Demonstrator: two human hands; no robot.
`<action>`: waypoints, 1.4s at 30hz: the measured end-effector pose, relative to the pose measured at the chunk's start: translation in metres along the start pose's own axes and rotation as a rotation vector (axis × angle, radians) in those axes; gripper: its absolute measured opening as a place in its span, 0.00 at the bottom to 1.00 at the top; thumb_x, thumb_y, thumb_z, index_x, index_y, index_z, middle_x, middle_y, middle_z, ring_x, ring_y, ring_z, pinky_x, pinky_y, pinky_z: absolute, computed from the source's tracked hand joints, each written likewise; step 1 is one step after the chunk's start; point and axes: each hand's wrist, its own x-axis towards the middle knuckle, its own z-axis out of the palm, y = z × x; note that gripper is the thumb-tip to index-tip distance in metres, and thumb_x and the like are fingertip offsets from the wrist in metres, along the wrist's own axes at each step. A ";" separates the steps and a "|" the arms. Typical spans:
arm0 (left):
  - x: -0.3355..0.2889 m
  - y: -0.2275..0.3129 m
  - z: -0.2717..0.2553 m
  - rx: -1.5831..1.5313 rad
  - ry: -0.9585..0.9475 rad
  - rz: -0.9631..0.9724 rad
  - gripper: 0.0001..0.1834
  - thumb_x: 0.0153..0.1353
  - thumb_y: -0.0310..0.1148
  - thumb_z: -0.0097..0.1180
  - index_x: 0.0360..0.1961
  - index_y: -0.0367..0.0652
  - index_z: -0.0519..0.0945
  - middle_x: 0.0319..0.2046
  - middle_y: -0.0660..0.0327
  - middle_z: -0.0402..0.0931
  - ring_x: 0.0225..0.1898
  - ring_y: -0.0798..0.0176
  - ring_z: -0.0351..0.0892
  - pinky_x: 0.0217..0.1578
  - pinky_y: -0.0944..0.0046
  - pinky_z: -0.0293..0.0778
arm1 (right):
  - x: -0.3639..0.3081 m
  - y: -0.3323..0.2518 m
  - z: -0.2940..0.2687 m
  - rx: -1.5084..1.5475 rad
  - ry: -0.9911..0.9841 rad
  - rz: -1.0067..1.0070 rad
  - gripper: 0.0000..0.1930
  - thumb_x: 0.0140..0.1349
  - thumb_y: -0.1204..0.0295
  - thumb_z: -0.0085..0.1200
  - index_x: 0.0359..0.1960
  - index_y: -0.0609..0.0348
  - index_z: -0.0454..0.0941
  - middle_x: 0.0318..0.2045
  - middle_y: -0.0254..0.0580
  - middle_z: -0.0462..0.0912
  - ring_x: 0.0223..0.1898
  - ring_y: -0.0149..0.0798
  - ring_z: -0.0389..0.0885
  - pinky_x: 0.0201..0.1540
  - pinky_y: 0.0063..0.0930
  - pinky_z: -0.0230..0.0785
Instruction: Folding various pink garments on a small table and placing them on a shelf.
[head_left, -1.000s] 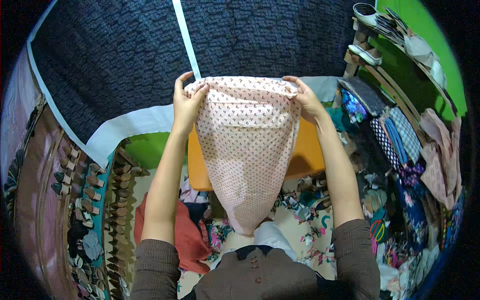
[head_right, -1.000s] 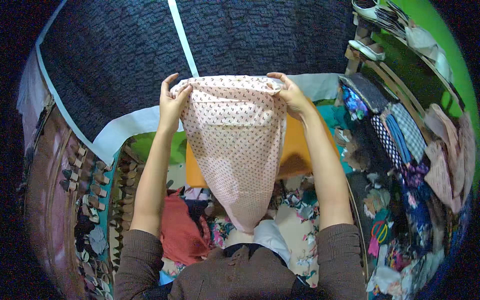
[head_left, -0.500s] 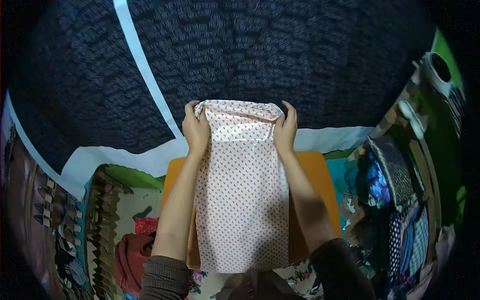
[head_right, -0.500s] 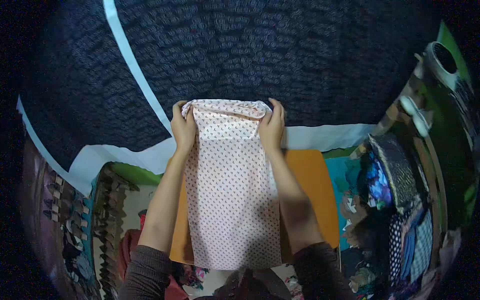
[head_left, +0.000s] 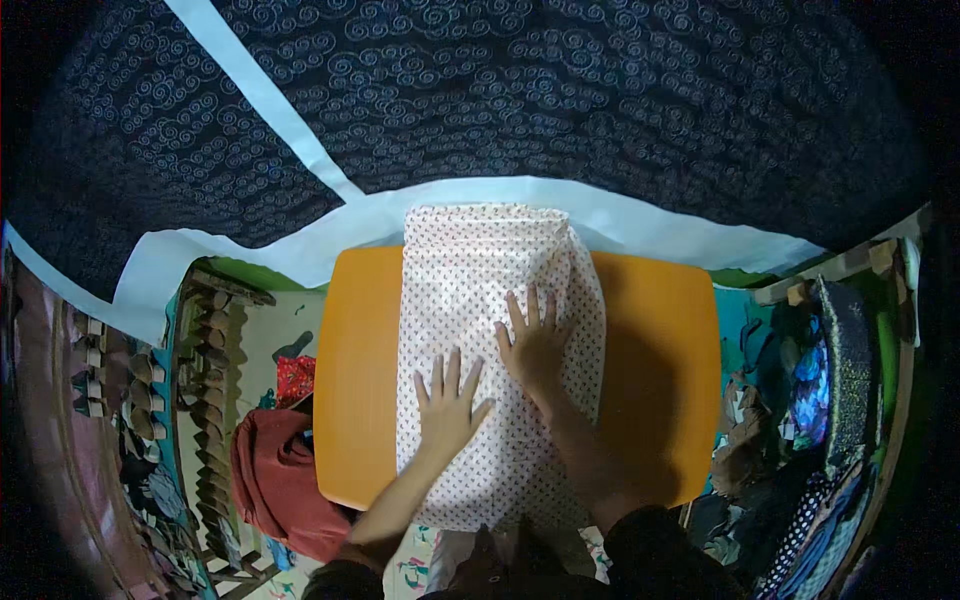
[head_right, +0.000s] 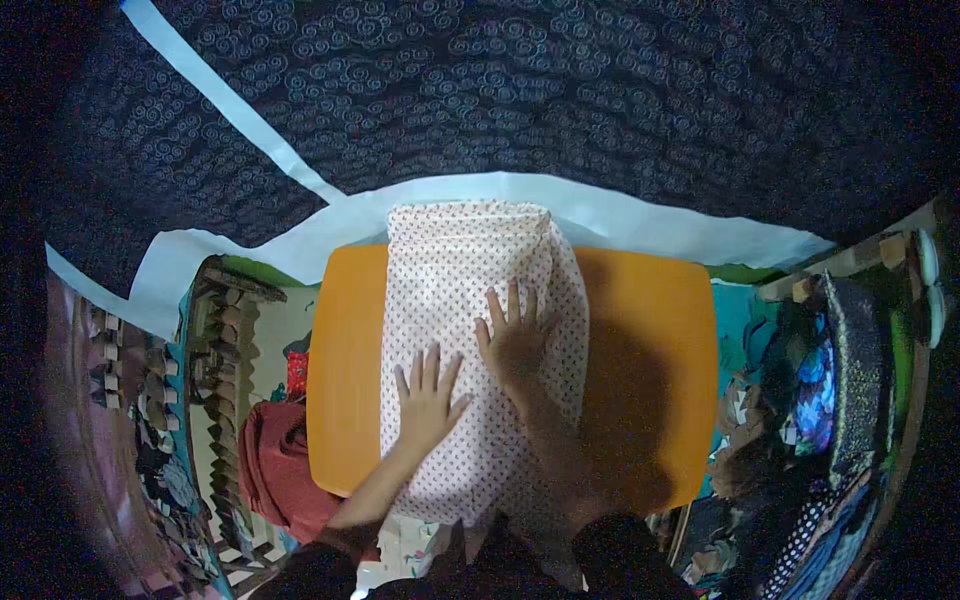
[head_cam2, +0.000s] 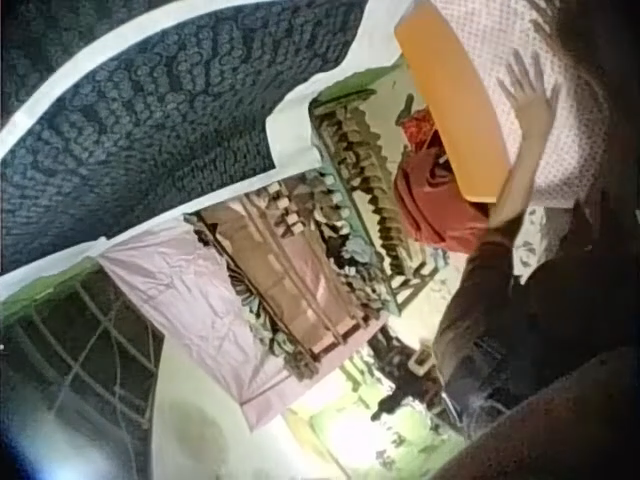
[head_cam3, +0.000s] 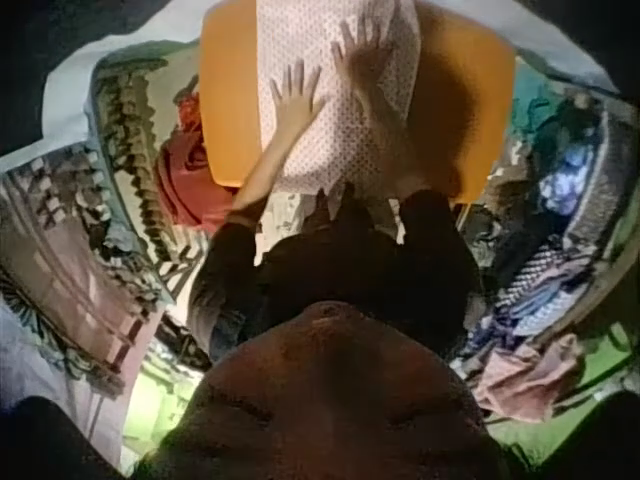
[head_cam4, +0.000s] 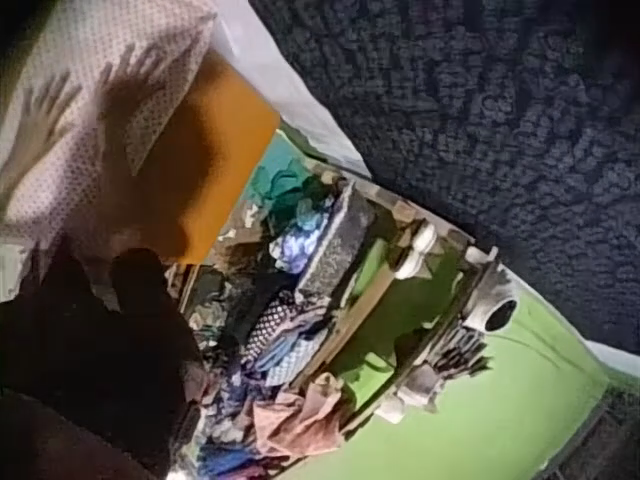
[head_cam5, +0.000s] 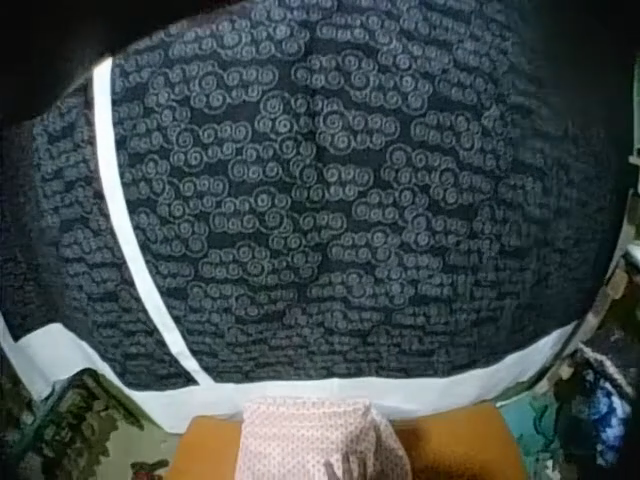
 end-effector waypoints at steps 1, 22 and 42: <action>-0.024 0.001 0.003 -0.018 0.006 -0.004 0.36 0.55 0.53 0.46 0.62 0.51 0.55 0.63 0.45 0.45 0.63 0.40 0.44 0.58 0.34 0.38 | 0.000 -0.005 -0.005 0.039 0.009 0.014 0.25 0.58 0.54 0.44 0.58 0.42 0.64 0.63 0.40 0.52 0.63 0.52 0.50 0.56 0.69 0.40; -0.222 -0.045 -0.011 -0.283 0.204 -0.184 0.24 0.45 0.39 0.62 0.40 0.35 0.72 0.40 0.49 0.66 0.43 0.46 0.63 0.42 0.52 0.60 | -0.298 0.009 -0.057 0.080 0.049 0.493 0.34 0.48 0.62 0.59 0.51 0.73 0.60 0.47 0.66 0.60 0.50 0.61 0.58 0.53 0.46 0.53; -0.290 -0.010 -0.029 -1.406 0.114 -0.316 0.18 0.61 0.31 0.48 0.49 0.33 0.64 0.36 0.56 0.73 0.36 0.73 0.71 0.36 0.72 0.68 | -0.352 0.002 -0.092 1.784 -0.529 0.558 0.35 0.49 0.75 0.59 0.59 0.64 0.56 0.55 0.49 0.66 0.55 0.44 0.66 0.54 0.37 0.62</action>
